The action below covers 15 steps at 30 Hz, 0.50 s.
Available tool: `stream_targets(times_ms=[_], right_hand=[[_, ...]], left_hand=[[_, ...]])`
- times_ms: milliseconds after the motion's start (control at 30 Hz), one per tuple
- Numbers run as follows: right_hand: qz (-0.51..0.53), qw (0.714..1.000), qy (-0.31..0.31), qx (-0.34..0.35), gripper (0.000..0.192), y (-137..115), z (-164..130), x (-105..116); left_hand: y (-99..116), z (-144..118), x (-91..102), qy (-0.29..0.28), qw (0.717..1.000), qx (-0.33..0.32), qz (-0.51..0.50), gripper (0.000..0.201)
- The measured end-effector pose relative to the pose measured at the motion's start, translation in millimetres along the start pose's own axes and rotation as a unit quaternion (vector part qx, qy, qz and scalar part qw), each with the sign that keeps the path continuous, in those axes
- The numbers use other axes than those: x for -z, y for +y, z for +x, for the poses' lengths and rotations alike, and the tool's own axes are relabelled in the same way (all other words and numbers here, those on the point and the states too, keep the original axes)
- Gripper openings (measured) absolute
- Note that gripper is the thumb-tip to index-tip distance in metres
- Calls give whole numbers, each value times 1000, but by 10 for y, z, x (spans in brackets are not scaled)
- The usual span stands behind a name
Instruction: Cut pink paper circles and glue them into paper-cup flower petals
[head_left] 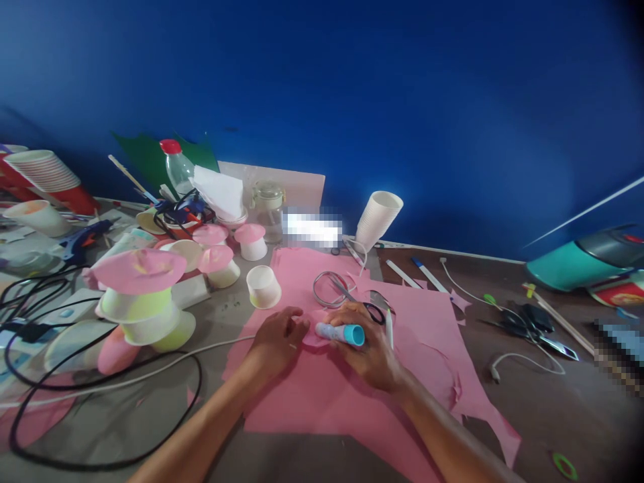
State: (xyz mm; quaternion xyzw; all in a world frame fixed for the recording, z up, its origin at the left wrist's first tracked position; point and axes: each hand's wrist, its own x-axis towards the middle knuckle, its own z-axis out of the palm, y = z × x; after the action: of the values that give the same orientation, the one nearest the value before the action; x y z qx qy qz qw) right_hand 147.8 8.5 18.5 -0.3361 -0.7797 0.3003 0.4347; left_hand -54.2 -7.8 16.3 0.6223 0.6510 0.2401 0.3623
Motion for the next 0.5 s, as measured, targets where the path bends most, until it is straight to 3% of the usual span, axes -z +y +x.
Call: stream_targets(times_ms=[267,500], right_hand=[[64,997,-24,-38,7,-14,45,53],[148,971,108,-153,19,44,42,32]], left_hand=[[-90,41,-47,6,999,-27,38,14],[-38,17,-6,-9,997,-26,79,14]])
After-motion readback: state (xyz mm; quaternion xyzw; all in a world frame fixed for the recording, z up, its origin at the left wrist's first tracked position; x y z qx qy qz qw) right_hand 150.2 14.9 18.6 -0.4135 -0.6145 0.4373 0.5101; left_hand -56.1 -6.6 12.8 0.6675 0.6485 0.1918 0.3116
